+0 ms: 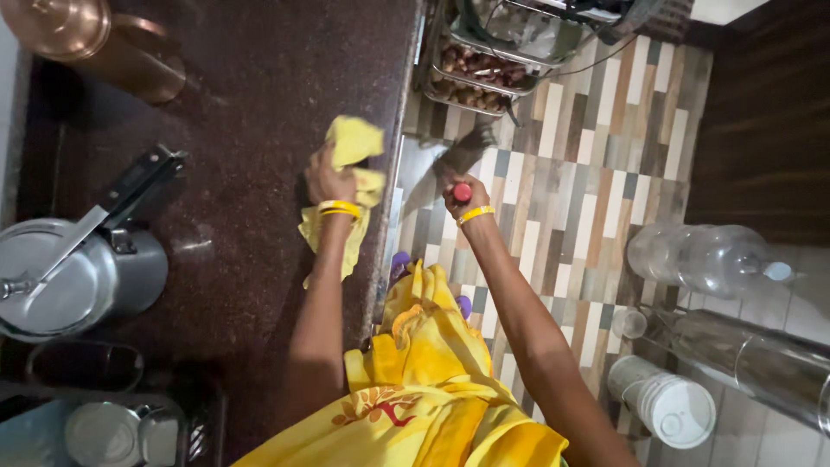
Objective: The person sweeps a tiled floor with a broom, moving from a dining area into a kitchen. The person sweeps around furniture and along baseboards, gathering debris into a pile.
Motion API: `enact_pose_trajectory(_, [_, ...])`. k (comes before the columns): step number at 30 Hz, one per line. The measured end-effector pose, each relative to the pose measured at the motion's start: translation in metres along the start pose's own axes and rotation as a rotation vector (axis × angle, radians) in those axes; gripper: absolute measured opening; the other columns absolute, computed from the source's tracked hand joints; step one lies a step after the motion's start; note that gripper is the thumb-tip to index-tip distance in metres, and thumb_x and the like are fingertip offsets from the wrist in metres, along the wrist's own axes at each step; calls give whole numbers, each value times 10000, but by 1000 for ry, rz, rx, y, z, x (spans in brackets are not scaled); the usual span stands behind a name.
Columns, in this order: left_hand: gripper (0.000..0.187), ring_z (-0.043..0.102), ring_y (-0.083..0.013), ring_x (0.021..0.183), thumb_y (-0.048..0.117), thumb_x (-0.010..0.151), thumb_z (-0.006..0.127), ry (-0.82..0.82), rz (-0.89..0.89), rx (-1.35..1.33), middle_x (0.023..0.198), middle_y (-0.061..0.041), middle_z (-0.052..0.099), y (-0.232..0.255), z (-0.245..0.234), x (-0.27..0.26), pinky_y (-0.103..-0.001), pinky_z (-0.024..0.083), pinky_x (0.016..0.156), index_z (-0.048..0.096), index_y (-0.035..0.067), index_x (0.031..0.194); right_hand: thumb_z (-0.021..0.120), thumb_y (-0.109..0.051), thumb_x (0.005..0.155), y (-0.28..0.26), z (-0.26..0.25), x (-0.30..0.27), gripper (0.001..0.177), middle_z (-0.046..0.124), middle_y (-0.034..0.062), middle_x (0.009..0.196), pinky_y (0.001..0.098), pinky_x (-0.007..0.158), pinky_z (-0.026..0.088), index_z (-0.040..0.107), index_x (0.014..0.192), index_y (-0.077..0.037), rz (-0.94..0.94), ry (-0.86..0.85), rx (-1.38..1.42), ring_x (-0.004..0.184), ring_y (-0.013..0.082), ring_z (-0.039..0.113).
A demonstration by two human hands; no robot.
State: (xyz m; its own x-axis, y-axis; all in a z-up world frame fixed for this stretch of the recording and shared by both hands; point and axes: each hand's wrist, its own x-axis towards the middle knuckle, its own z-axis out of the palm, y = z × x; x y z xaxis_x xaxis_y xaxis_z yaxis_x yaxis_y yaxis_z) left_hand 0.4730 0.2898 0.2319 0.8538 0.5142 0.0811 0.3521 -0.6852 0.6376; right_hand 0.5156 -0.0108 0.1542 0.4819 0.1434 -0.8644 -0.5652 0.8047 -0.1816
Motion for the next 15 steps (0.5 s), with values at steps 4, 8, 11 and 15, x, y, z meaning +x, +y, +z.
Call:
enact_pose_trajectory(4, [638,629,-416,1102,263,821,780,-243,-97,228,1236,-214,632,-16,28,-12,-514,521,925,577,176,1419,659,-89,765,-4,-9,-5,272,720,146,865,214,430,531,682,1023,-5,51,-85,-2,553,197,609])
enact_pose_trajectory(8, [574,688,-376,1100,165,819,772,-367,-50,-232,1237,-178,694,14,97,-29,-479,536,941,624,168,1374,683,-102,804,3,-6,-5,220,666,127,840,235,417,500,629,1005,-29,-15,-44,-36,569,212,623])
enact_pose_trajectory(11, [502,688,-383,1162,22,883,709,-322,-87,-1023,1292,-205,727,49,123,-18,-441,540,1032,686,101,1378,676,-72,820,7,2,-1,240,620,97,810,245,451,528,624,1052,-35,-5,-98,18,580,208,620])
enact_pose_trajectory(15, [616,661,-354,1189,29,783,755,-60,221,-541,1289,-156,680,71,88,-9,-438,522,1037,609,116,1375,627,-46,794,10,-12,-4,310,647,112,815,238,467,554,634,1104,-43,11,-113,50,596,216,631])
